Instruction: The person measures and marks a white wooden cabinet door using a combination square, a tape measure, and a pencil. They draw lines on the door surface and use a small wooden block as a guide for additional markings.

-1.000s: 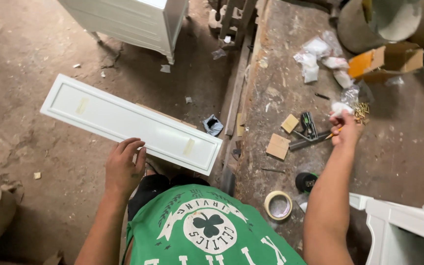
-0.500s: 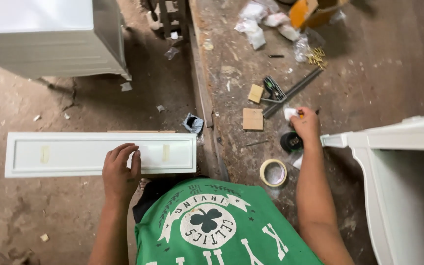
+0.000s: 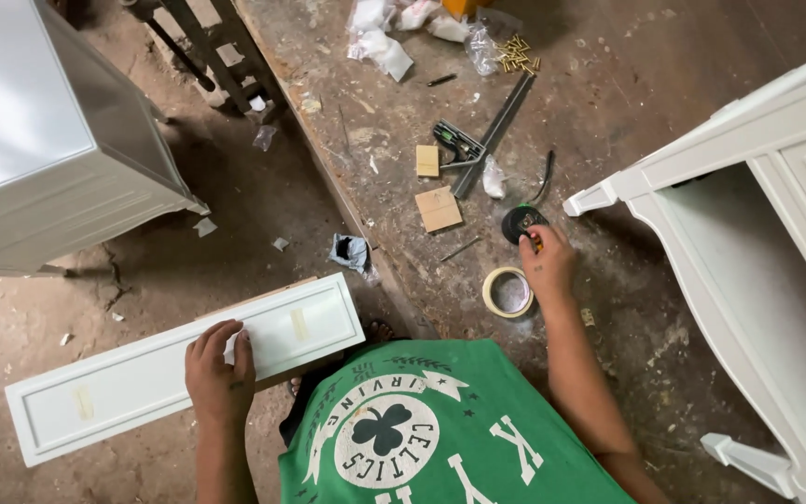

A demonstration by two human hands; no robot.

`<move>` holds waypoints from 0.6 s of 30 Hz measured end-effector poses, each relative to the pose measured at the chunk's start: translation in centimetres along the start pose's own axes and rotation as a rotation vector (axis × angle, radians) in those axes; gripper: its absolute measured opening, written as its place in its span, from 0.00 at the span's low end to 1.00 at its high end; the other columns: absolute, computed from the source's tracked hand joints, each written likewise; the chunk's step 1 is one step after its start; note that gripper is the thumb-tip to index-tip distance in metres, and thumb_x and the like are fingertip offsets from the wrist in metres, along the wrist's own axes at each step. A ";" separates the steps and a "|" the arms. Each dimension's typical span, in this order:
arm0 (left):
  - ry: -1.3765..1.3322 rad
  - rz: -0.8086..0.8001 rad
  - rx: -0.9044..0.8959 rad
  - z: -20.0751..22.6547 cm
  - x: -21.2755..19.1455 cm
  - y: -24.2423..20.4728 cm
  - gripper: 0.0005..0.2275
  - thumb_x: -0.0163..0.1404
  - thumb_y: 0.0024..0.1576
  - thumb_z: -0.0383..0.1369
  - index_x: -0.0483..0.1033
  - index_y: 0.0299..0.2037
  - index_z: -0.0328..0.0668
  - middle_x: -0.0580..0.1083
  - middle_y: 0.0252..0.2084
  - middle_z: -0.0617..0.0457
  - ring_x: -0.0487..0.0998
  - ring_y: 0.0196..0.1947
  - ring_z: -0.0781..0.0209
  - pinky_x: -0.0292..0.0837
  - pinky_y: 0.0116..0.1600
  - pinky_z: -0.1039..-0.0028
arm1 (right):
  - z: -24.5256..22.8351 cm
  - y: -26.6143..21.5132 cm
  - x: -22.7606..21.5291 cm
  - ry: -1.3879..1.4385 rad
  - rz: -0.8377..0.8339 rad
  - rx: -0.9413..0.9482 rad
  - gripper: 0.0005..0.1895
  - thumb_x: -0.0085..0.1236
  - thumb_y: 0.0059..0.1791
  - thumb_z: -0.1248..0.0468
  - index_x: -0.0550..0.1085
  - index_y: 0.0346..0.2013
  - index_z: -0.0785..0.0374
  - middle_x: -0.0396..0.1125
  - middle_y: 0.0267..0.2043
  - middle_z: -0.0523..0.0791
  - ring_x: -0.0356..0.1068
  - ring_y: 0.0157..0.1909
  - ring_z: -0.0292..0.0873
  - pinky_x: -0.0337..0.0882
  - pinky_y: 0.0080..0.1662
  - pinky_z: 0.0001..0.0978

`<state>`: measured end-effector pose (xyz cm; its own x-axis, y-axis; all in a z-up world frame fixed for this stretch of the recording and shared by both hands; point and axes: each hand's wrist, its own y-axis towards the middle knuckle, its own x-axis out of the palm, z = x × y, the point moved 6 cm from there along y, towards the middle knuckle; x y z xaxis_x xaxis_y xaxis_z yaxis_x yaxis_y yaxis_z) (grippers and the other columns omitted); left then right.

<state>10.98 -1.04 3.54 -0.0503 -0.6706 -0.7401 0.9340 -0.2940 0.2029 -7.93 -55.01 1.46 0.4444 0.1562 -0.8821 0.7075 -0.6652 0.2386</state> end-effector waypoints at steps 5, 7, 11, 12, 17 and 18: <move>-0.047 0.052 0.079 0.0 0.0 0.8 0.05 0.52 0.64 0.26 0.80 0.47 0.41 0.79 0.49 0.51 0.76 0.47 0.49 0.73 0.51 0.62 | -0.7 -2.1 -0.4 0.072 0.056 -0.099 0.07 0.59 0.52 0.65 0.78 0.40 0.67 0.69 0.40 0.50 0.70 0.39 0.51 0.71 0.41 0.45; -0.044 0.061 0.087 0.4 -0.4 1.4 0.03 0.53 0.66 0.28 0.80 0.43 0.39 0.79 0.48 0.50 0.76 0.47 0.49 0.73 0.51 0.62 | -0.8 -2.5 -0.2 0.025 0.011 -0.045 0.06 0.57 0.52 0.64 0.77 0.38 0.64 0.69 0.38 0.48 0.69 0.37 0.51 0.68 0.39 0.46; -0.036 0.118 0.061 0.6 -1.3 1.8 0.12 0.48 0.71 0.32 0.81 0.37 0.40 0.80 0.45 0.53 0.76 0.45 0.52 0.72 0.48 0.65 | -1.0 -3.3 1.2 -0.035 -0.126 0.064 0.09 0.57 0.51 0.58 0.78 0.39 0.60 0.74 0.37 0.48 0.72 0.38 0.55 0.69 0.40 0.49; -0.033 0.117 0.070 0.2 -1.4 1.7 0.12 0.48 0.71 0.32 0.81 0.37 0.40 0.80 0.45 0.53 0.76 0.45 0.52 0.72 0.48 0.65 | -1.2 -3.4 1.5 -0.029 -0.120 0.070 0.09 0.57 0.51 0.58 0.78 0.39 0.60 0.74 0.37 0.48 0.72 0.38 0.55 0.69 0.40 0.49; -0.070 0.145 0.095 -1.3 -2.5 2.1 0.09 0.54 0.67 0.26 0.76 0.54 0.34 0.77 0.49 0.43 0.77 0.47 0.48 0.75 0.47 0.63 | -4.3 -2.3 -1.5 -0.097 0.013 0.105 0.13 0.59 0.54 0.58 0.75 0.47 0.63 0.65 0.51 0.47 0.69 0.43 0.52 0.71 0.38 0.48; -0.083 0.136 0.115 -1.6 -2.8 2.0 0.09 0.54 0.67 0.26 0.76 0.54 0.34 0.77 0.49 0.43 0.77 0.47 0.48 0.75 0.47 0.63 | -3.7 -1.5 -0.9 -0.104 0.030 0.122 0.13 0.59 0.54 0.58 0.75 0.47 0.63 0.65 0.51 0.47 0.69 0.43 0.52 0.71 0.38 0.48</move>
<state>13.54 1.39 4.99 0.0404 -0.7620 -0.6463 0.8879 -0.2693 0.3730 -7.41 -51.45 3.36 0.4005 0.0623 -0.9142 0.6197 -0.7533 0.2202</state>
